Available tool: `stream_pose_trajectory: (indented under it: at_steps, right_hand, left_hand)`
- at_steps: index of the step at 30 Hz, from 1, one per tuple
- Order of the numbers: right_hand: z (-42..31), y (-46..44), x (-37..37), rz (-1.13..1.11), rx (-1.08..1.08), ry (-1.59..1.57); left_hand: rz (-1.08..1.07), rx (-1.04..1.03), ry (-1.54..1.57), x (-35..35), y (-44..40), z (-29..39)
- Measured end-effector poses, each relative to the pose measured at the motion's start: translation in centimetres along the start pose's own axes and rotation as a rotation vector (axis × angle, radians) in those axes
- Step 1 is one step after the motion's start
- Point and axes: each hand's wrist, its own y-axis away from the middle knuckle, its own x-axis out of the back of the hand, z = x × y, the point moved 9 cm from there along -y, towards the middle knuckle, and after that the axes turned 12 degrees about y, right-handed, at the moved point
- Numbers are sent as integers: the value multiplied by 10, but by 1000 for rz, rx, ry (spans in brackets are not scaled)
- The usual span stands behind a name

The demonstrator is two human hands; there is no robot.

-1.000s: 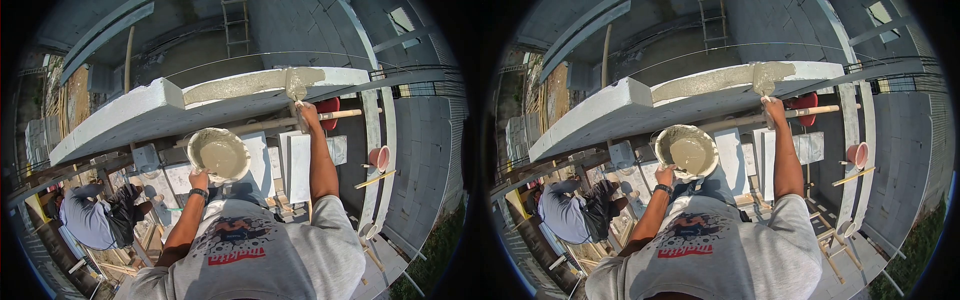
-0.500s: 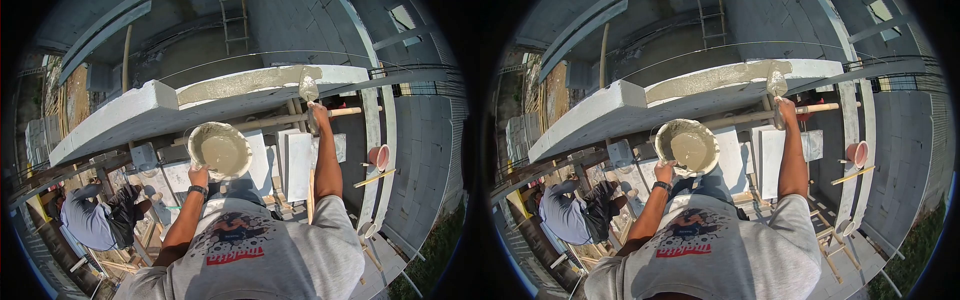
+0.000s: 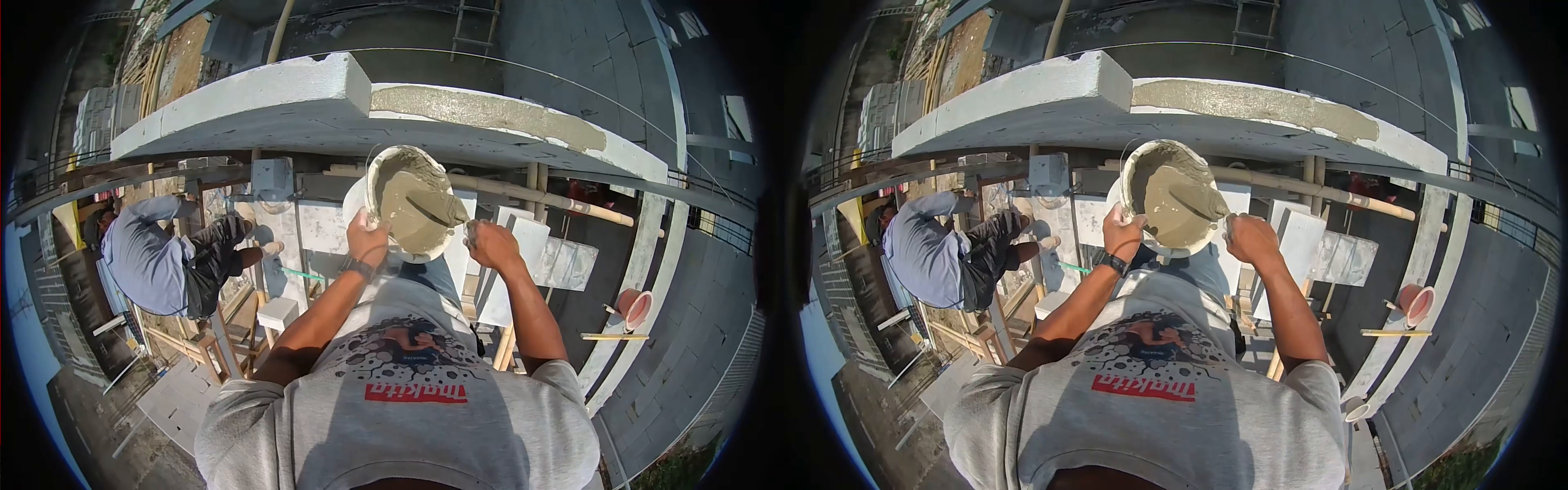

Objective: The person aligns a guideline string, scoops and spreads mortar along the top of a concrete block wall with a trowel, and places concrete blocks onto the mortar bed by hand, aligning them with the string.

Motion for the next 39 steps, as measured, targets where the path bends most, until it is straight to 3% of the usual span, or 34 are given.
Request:
stream_pose_trajectory:
  at_steps: [1,4,6,7,11,15,18,25,29,34,39]
  right_hand:
    - [-10,-26,-23,-111,-41,128]
    - [-53,-78,-52,-224,90,67]
    - [-44,-71,-33,-128,65,-32]
    - [-38,-56,-25,-94,51,-79]
    - [-33,7,20,63,-51,-164]
    - [-50,13,17,310,-122,-523]
    - [-82,-7,30,613,-147,-654]
    - [-168,-115,59,1159,-160,-739]
    - [-223,-133,67,1327,-115,-770]
    - [-220,-94,73,1306,-61,-942]
    - [-178,-151,31,1185,-291,-1018]
  left_hand:
    - [-21,-2,-31,0,3,8]
    - [-37,-23,-29,4,16,16]
    - [2,-91,80,13,8,23]
    - [-42,15,51,20,5,29]
    - [-28,7,121,45,-16,31]
    - [31,98,214,61,-32,4]
    - [53,227,409,68,-38,-7]
    - [88,410,296,110,-64,-50]
    - [102,446,152,140,-77,-65]
    - [106,433,50,177,-88,-72]
    - [112,424,-84,211,-102,-88]
